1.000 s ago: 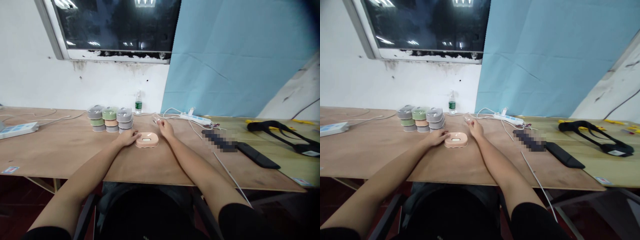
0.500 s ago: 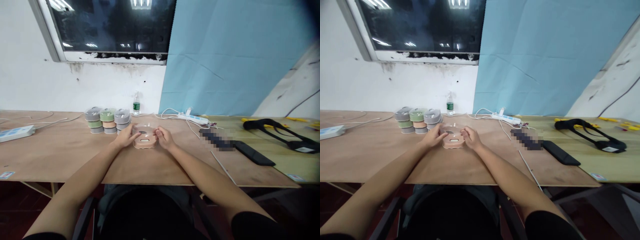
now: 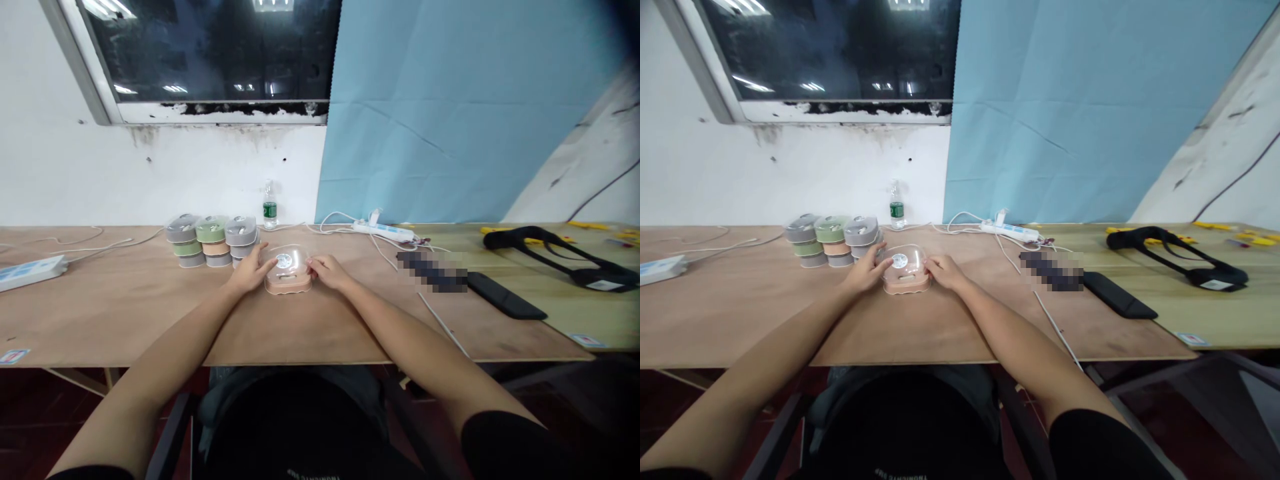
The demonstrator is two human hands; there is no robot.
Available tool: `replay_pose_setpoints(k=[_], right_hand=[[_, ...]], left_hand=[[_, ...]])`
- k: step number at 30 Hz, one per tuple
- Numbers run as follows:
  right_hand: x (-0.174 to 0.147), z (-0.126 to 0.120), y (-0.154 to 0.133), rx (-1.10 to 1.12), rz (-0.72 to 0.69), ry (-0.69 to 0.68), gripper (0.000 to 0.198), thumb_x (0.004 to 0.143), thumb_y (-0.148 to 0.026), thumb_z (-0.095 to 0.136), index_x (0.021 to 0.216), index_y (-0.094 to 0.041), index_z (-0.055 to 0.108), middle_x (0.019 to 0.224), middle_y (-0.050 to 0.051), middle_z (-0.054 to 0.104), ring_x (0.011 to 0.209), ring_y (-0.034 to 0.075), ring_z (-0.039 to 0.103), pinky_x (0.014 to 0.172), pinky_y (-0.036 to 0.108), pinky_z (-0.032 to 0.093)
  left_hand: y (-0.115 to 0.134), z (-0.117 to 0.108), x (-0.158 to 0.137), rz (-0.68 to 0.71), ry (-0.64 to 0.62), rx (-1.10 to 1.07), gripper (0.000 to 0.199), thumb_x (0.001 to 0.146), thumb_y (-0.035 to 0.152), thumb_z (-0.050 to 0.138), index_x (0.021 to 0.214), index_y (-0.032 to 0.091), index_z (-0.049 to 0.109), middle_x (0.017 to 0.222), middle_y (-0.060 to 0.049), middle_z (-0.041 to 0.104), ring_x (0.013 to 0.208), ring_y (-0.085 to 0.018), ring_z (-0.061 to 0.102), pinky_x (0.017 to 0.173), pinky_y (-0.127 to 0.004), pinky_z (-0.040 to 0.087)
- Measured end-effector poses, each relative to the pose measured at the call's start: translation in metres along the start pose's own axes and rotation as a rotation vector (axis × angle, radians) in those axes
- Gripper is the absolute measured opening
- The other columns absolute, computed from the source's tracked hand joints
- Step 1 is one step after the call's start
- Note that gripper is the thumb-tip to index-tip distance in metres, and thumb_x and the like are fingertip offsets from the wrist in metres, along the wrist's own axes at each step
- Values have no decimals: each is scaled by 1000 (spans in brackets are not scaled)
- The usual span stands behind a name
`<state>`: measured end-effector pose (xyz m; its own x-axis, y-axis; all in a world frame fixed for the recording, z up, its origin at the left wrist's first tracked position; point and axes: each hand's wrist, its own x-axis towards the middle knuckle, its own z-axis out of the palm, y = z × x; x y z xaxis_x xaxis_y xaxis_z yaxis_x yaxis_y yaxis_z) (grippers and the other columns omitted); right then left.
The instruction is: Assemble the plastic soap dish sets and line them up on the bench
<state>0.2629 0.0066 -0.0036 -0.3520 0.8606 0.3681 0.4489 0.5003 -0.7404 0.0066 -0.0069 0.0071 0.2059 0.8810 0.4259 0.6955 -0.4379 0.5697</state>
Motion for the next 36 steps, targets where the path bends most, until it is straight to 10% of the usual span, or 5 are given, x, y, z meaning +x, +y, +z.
replay_pose_setpoints(k=[8,17,36], right_hand=[[1,0,3,16,97,-111,45,87,-48,41,58,-16,55,50,-2,51,48,10,47,55,22,36],[1,-4,5,-89,219,-212,42,86,-46,43,57,-17,51,49,-3,49,46,9,44,49,21,32],[0,-4,6,-86,279,-201,47,83,-57,46,60,-17,51,50,-3,51,40,7,42,42,20,31]], left_hand=[[-11,10,8,-75,14,-51,58,87,64,39,109,16,63,98,-10,68,94,-25,62,79,-33,45],[-6,7,4,-38,-107,-18,66,89,66,25,74,16,64,70,-5,67,72,-22,61,65,-30,42],[-10,7,6,-44,-263,124,67,88,67,23,97,18,69,95,-10,71,88,-27,63,75,-33,45]])
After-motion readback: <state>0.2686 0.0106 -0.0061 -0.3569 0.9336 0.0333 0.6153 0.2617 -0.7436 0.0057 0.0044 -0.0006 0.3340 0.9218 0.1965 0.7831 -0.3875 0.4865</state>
